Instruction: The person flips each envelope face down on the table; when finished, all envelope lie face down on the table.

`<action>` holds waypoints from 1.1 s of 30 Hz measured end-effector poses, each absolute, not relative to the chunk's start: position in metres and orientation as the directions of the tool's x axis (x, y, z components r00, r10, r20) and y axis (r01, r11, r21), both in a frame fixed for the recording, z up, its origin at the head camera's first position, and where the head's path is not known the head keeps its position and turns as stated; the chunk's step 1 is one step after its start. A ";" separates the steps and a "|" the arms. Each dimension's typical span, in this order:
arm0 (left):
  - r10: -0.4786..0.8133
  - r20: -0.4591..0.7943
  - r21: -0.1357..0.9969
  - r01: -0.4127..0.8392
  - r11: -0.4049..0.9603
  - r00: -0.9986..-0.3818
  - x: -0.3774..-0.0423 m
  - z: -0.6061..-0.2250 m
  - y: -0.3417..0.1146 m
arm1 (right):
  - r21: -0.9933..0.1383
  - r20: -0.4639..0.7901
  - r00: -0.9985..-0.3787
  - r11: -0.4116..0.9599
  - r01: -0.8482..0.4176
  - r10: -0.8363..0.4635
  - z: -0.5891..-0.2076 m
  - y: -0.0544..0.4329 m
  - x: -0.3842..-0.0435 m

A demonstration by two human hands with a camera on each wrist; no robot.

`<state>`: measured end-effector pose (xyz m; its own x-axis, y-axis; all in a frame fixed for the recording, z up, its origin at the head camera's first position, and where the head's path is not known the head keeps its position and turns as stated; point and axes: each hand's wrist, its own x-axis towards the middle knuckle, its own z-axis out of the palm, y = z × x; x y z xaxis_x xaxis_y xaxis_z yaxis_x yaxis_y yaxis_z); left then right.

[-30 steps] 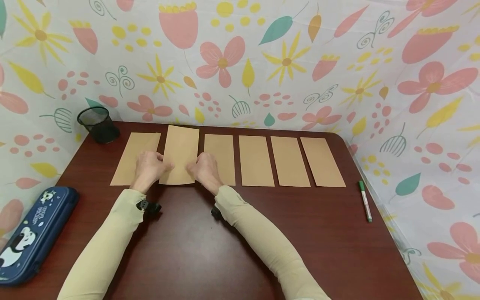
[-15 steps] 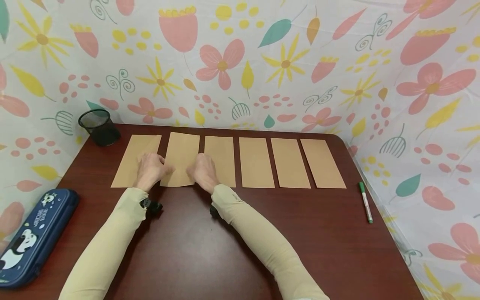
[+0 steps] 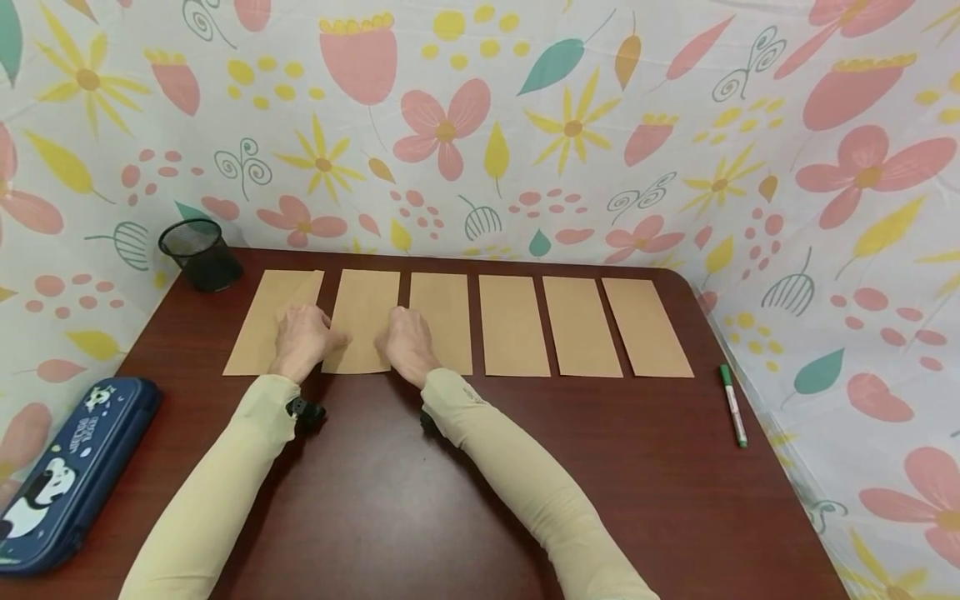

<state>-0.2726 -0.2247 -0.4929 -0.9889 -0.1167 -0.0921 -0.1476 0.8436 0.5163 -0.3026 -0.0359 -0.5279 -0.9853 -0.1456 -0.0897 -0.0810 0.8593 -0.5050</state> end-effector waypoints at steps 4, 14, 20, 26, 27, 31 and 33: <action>-0.116 -0.080 0.497 -0.140 0.856 -0.990 -0.285 -0.515 -0.234 | -0.500 -0.092 -0.982 0.861 -0.095 -0.162 -0.529 -0.036 -0.300; -0.085 -0.044 0.484 -0.096 0.870 -0.995 -0.291 -0.528 -0.239 | -0.450 -0.069 -0.982 0.884 -0.127 -0.176 -0.534 -0.033 -0.304; -0.092 -0.005 0.512 -0.082 0.855 -0.996 -0.272 -0.507 -0.230 | -0.475 -0.047 -0.980 0.867 -0.150 -0.195 -0.534 -0.033 -0.305; -0.133 0.060 0.560 -0.077 0.825 -0.989 -0.229 -0.449 -0.221 | -0.550 -0.078 -0.970 0.821 -0.151 -0.230 -0.468 -0.038 -0.269; -0.138 0.082 0.559 -0.069 0.826 -0.987 -0.226 -0.445 -0.222 | -0.559 -0.093 -0.967 0.816 -0.146 -0.237 -0.454 -0.040 -0.261; -0.165 0.157 0.557 -0.051 0.829 -0.974 -0.221 -0.434 -0.230 | -0.549 -0.069 -0.960 0.814 -0.191 -0.272 -0.443 -0.050 -0.244; -0.190 0.167 0.563 -0.065 0.824 -0.967 -0.222 -0.430 -0.235 | -0.523 -0.043 -0.957 0.823 -0.223 -0.286 -0.449 -0.057 -0.241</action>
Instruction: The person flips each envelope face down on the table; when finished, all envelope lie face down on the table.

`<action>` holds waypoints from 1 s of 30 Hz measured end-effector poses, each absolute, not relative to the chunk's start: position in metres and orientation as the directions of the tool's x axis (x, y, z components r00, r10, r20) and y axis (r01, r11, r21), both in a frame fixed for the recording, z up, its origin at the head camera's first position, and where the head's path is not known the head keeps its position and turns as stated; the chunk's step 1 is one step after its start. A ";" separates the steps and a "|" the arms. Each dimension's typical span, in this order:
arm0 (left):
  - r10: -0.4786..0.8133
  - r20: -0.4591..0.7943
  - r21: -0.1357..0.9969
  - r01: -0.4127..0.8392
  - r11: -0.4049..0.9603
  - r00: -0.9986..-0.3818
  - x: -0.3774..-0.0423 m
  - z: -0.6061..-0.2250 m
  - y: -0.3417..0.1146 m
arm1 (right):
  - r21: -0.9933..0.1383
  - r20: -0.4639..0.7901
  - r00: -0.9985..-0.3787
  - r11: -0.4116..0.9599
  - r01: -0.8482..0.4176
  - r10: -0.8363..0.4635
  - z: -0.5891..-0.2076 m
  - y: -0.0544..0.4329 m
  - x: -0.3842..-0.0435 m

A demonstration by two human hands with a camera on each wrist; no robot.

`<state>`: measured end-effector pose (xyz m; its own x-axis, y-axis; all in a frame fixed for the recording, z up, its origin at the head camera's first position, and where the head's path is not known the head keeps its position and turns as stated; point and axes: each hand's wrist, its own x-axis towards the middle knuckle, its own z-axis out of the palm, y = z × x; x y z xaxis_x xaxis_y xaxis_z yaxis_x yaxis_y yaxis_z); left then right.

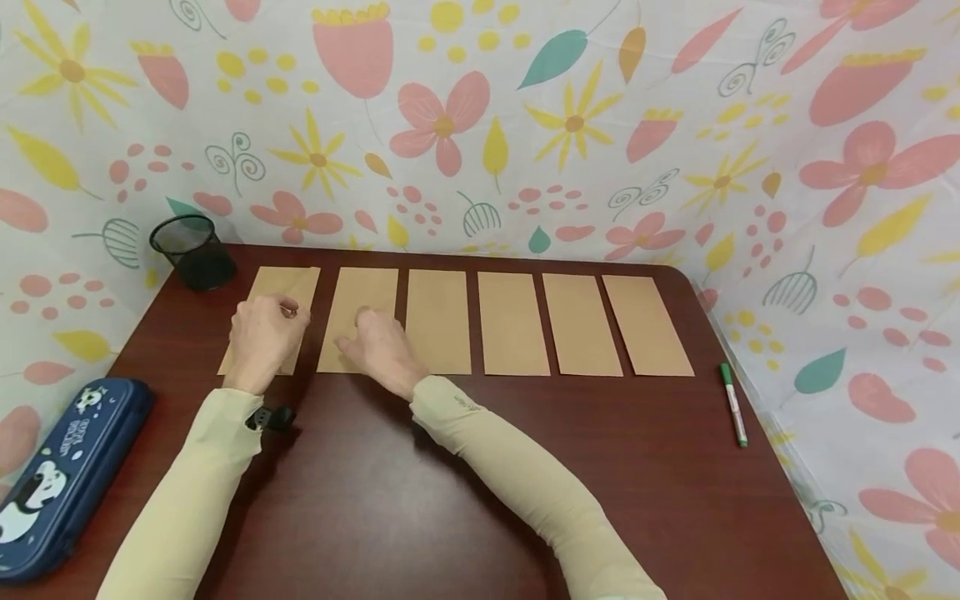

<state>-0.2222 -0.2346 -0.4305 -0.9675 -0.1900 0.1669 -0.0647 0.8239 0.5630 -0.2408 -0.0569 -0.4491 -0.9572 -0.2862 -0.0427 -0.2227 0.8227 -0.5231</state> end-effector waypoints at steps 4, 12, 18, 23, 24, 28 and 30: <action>-0.245 0.132 0.562 -0.132 0.817 -0.961 -0.222 -0.425 -0.251 | -0.499 0.000 -0.944 0.818 -0.286 -0.331 -0.477 -0.080 -0.249; -0.329 0.027 0.548 -0.262 0.794 -0.944 -0.222 -0.422 -0.296 | -0.492 -0.048 -0.928 0.817 -0.299 -0.369 -0.475 -0.132 -0.249; -0.361 -0.060 0.506 -0.340 0.793 -0.931 -0.227 -0.434 -0.316 | -0.484 -0.030 -0.911 0.804 -0.346 -0.410 -0.485 -0.163 -0.256; -0.354 -0.137 0.503 -0.373 0.780 -0.925 -0.233 -0.447 -0.327 | -0.437 -0.049 -0.917 0.833 -0.338 -0.397 -0.496 -0.179 -0.262; -0.347 -0.144 0.509 -0.370 0.777 -0.927 -0.234 -0.449 -0.327 | -0.421 -0.055 -0.920 0.845 -0.330 -0.387 -0.501 -0.183 -0.264; -0.316 -0.159 0.517 -0.352 0.780 -0.935 -0.237 -0.455 -0.329 | -0.370 -0.075 -0.927 0.873 -0.317 -0.368 -0.516 -0.191 -0.274; -0.319 -0.168 0.508 -0.359 0.783 -0.933 -0.238 -0.455 -0.329 | -0.360 -0.070 -0.928 0.877 -0.319 -0.366 -0.520 -0.193 -0.277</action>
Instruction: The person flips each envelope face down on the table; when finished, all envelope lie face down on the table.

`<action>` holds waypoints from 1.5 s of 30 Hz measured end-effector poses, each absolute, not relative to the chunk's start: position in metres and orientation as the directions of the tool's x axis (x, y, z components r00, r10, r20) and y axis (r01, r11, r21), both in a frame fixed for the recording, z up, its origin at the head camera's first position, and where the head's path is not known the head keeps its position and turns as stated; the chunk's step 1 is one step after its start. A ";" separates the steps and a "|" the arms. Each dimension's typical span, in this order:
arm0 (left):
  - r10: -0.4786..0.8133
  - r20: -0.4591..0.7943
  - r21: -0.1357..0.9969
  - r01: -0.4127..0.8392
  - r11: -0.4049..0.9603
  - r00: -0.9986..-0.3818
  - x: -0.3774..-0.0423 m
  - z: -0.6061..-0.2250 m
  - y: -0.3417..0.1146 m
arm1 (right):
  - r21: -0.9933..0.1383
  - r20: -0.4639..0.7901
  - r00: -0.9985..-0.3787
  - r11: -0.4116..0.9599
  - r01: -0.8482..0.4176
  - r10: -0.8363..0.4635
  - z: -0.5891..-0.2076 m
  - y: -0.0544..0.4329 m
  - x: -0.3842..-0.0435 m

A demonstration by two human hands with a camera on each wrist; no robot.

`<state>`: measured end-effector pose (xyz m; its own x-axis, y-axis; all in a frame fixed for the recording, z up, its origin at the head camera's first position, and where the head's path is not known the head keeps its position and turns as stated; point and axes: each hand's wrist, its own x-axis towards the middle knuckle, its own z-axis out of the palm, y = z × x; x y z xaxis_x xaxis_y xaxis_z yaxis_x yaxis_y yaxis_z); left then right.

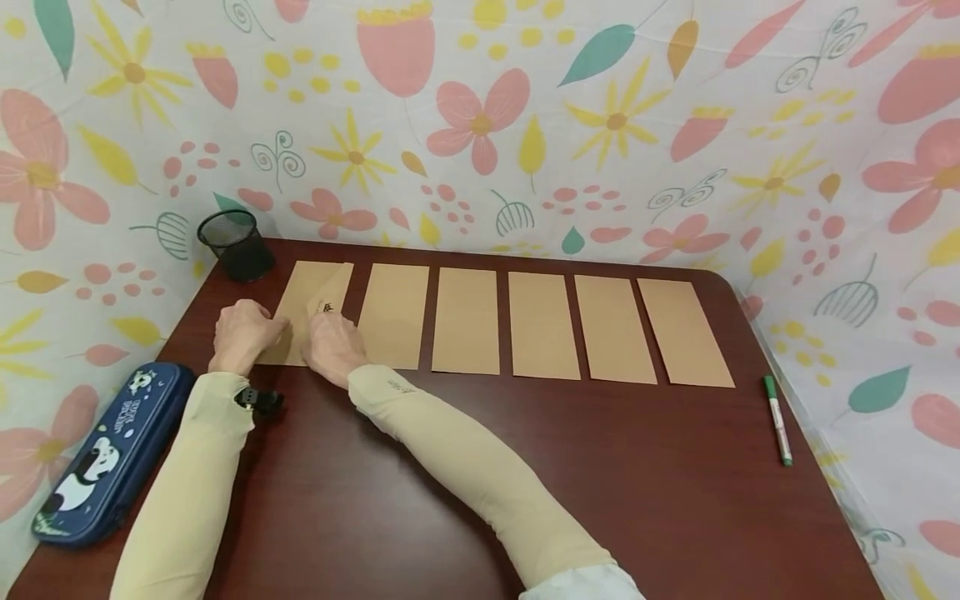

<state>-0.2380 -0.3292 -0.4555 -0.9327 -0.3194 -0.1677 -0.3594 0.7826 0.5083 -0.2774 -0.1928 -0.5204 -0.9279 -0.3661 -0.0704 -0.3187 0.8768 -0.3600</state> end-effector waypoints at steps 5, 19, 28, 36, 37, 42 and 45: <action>-0.303 -0.190 0.503 -0.358 0.786 -0.934 -0.238 -0.451 -0.325 | -0.375 -0.025 -0.921 0.858 -0.351 -0.388 -0.528 -0.187 -0.284; -0.320 -0.109 0.545 -0.326 0.772 -0.941 -0.233 -0.453 -0.317 | -0.468 0.035 -0.904 0.793 -0.391 -0.426 -0.528 -0.166 -0.290; -0.349 -0.225 0.713 -0.398 0.578 -0.910 -0.228 -0.451 -0.320 | -0.523 -0.017 -0.929 0.795 -0.308 -0.371 -0.498 -0.144 -0.277; -0.397 -0.263 0.790 -0.433 0.435 -0.879 -0.230 -0.442 -0.319 | -0.541 -0.029 -0.921 0.781 -0.312 -0.388 -0.477 -0.126 -0.261; -0.394 -0.275 0.799 -0.437 0.414 -0.877 -0.230 -0.442 -0.320 | -0.548 -0.020 -0.920 0.773 -0.318 -0.392 -0.475 -0.124 -0.258; -0.378 -0.298 0.830 -0.433 0.350 -0.876 -0.231 -0.444 -0.324 | -0.587 0.032 -0.916 0.734 -0.342 -0.401 -0.472 -0.119 -0.253; -0.369 -0.301 0.848 -0.424 0.318 -0.879 -0.232 -0.444 -0.324 | -0.600 0.052 -0.915 0.720 -0.348 -0.399 -0.466 -0.117 -0.252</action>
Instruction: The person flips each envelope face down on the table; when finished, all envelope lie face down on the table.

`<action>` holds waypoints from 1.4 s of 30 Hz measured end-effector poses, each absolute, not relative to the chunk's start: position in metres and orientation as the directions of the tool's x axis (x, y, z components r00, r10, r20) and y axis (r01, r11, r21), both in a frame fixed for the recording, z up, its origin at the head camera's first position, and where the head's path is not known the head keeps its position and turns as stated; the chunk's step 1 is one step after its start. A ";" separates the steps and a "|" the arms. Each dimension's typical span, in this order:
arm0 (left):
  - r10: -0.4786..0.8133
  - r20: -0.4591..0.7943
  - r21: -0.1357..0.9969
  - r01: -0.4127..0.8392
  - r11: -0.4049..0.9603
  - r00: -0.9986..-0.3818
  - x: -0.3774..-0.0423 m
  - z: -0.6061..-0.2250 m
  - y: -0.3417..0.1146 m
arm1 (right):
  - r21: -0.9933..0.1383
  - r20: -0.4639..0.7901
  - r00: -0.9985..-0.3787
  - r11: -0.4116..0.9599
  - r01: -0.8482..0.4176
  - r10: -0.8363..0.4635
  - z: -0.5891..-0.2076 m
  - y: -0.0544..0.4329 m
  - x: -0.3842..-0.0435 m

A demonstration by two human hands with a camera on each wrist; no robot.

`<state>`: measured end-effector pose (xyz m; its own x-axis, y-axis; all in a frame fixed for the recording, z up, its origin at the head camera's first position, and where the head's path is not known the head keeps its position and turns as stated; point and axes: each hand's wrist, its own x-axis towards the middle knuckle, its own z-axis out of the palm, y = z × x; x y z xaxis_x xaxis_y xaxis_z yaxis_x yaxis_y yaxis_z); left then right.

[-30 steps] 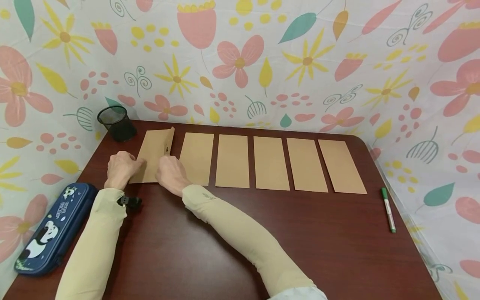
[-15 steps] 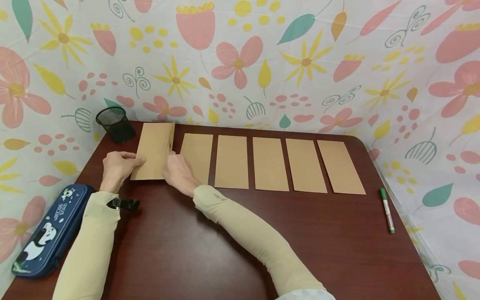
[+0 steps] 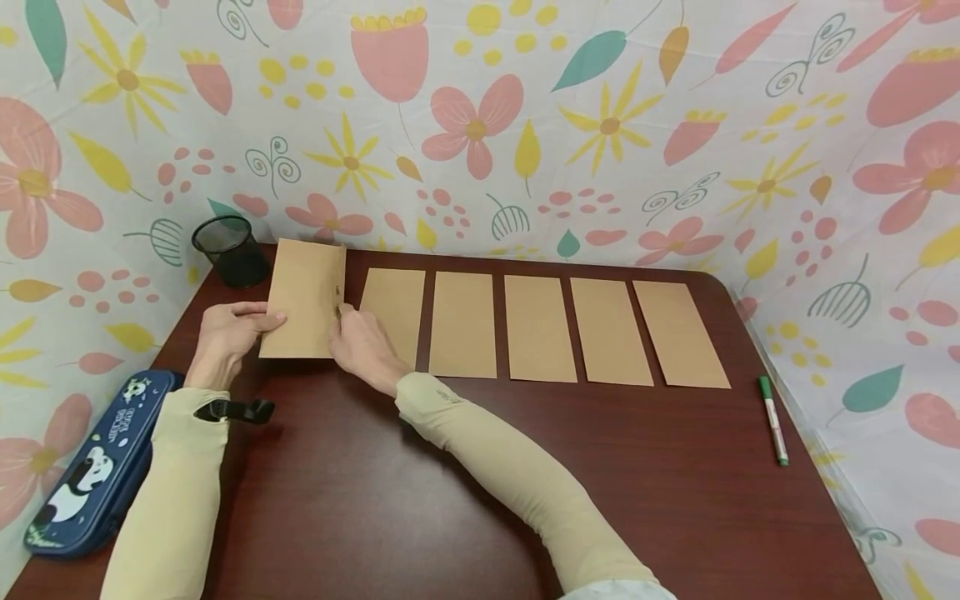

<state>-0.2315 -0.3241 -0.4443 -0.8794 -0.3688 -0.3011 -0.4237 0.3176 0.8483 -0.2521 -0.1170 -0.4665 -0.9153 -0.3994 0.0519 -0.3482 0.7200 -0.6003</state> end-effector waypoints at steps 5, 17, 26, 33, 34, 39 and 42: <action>-0.334 -0.300 0.885 -0.391 0.251 -0.894 -0.230 -0.444 -0.324 | -0.669 0.055 -0.932 0.679 -0.301 -0.359 -0.481 -0.122 -0.263; -0.328 -0.307 0.846 -0.414 0.336 -0.893 -0.227 -0.446 -0.320 | -0.903 -0.056 -0.970 0.426 -0.051 -0.235 -0.452 -0.114 -0.249; -0.310 -0.223 0.757 -0.365 0.542 -0.924 -0.221 -0.439 -0.311 | -0.927 -0.040 -0.974 0.372 -0.046 -0.221 -0.445 -0.114 -0.247; -0.283 0.041 0.667 -0.185 0.721 -0.958 -0.212 -0.423 -0.286 | -0.942 -0.026 -0.982 0.333 -0.039 -0.187 -0.442 -0.113 -0.247; -0.270 0.083 0.662 -0.150 0.734 -0.959 -0.211 -0.420 -0.282 | -0.943 -0.022 -0.983 0.330 -0.041 -0.184 -0.442 -0.113 -0.247; -0.189 0.199 0.667 -0.008 0.745 -0.962 -0.210 -0.410 -0.263 | -0.953 0.031 -0.977 0.290 -0.093 -0.213 -0.443 -0.113 -0.246; -0.166 0.229 0.662 0.029 0.749 -0.959 -0.210 -0.407 -0.257 | -0.952 0.079 -0.965 0.268 -0.147 -0.248 -0.443 -0.112 -0.245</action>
